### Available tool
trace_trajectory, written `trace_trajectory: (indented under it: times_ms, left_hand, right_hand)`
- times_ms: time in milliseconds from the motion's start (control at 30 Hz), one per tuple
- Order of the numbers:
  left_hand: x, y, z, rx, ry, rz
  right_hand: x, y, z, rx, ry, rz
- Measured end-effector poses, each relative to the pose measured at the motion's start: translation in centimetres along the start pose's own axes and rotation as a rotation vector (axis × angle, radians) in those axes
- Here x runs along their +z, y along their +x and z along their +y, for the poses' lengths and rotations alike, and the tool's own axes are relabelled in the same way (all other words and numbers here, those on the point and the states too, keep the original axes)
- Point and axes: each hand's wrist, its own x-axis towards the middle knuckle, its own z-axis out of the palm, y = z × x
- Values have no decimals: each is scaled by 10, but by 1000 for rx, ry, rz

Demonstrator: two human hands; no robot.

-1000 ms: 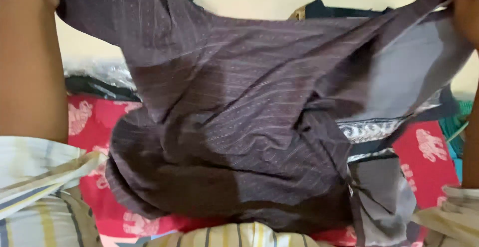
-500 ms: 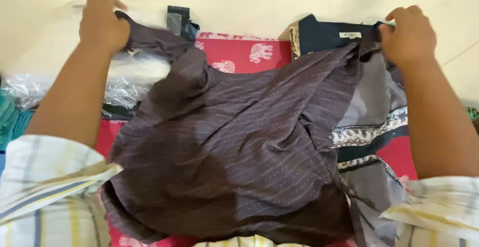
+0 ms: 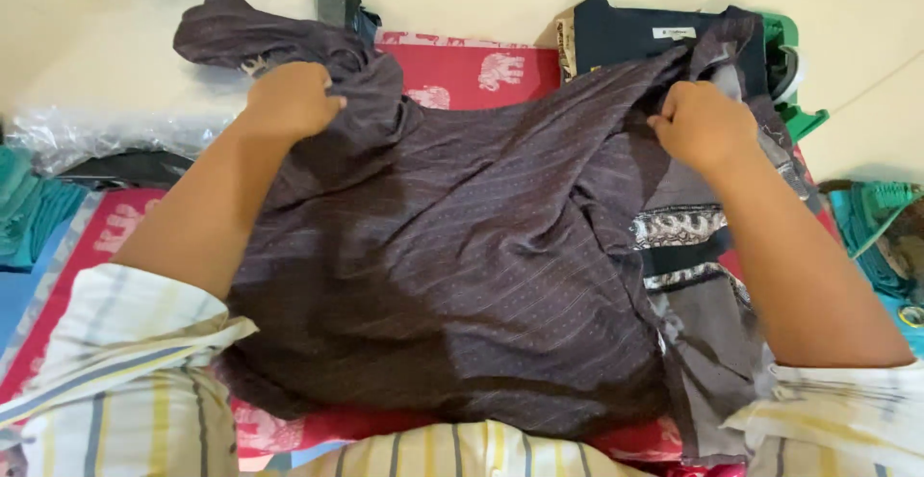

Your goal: Folding a patterned garment on a flat surface in a storage area.

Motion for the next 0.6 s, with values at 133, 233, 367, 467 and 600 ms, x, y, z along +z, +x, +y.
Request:
trace_trajectory:
  times_ms: [133, 233, 367, 467, 600]
  left_hand:
    - [-27, -23, 1, -2, -259, 17]
    - [-57, -47, 9, -112, -383, -39]
    - [-85, -74, 14, -307, -542, -153]
    - [-74, -47, -9, -248, -584, -66]
    - [-61, -10, -36, -216, -686, 161]
  right_hand:
    - [4, 10, 26, 23, 277, 52]
    - [-4, 8, 30, 88, 333, 69]
    - [6, 24, 34, 26, 256, 72]
    - [2, 37, 43, 3, 335, 111]
    - [-22, 46, 38, 127, 545, 23]
